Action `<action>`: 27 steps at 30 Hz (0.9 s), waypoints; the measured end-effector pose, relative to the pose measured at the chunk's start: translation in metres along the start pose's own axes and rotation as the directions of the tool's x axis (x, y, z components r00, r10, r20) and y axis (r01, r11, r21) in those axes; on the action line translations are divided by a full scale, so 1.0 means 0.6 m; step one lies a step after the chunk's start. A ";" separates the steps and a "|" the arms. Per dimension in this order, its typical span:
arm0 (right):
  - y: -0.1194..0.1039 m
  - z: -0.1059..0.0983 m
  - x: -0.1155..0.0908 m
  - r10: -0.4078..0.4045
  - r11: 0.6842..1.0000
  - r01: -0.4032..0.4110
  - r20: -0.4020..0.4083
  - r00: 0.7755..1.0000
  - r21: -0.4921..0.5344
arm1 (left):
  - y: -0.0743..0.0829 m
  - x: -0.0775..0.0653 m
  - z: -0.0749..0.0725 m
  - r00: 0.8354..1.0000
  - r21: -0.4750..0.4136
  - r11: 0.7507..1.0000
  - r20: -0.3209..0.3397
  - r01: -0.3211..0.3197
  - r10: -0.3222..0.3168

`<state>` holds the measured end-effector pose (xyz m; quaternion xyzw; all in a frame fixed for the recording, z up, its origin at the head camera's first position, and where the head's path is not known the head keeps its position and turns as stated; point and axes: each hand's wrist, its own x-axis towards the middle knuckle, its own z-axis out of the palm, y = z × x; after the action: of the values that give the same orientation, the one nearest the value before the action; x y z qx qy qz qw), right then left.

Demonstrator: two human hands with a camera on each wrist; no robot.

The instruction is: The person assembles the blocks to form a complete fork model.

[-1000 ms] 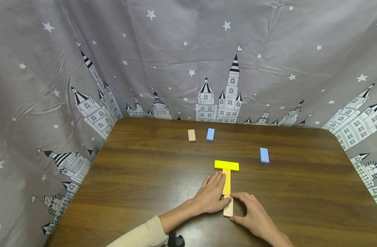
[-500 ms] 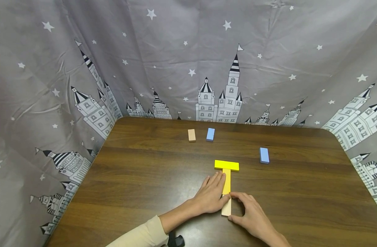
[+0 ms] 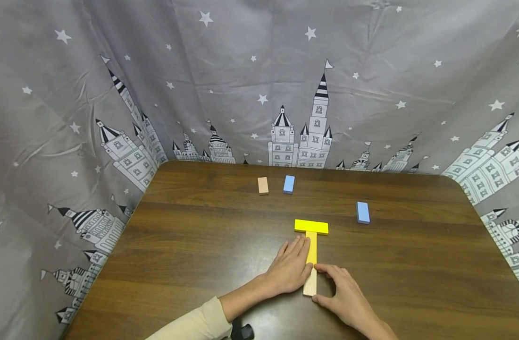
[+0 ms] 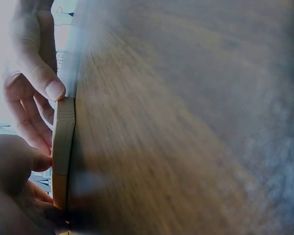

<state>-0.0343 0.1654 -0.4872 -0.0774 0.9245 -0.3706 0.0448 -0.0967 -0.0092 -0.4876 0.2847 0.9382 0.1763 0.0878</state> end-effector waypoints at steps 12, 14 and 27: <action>-0.005 0.002 -0.001 0.020 1.000 -0.020 0.008 1.000 -0.001 | 0.002 -0.001 0.001 1.000 -0.005 1.000 -0.013 0.010 -0.010; -0.005 0.002 -0.001 0.023 1.000 -0.023 0.006 1.000 0.000 | 0.002 -0.001 0.001 1.000 -0.004 1.000 -0.011 0.011 -0.011; 0.000 -0.002 -0.002 0.001 1.000 -0.001 -0.002 1.000 0.019 | 0.002 -0.001 0.002 1.000 0.005 1.000 -0.005 0.007 -0.007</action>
<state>-0.0331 0.1665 -0.4864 -0.0759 0.9210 -0.3794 0.0449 -0.0953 -0.0086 -0.4882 0.2811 0.9398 0.1744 0.0856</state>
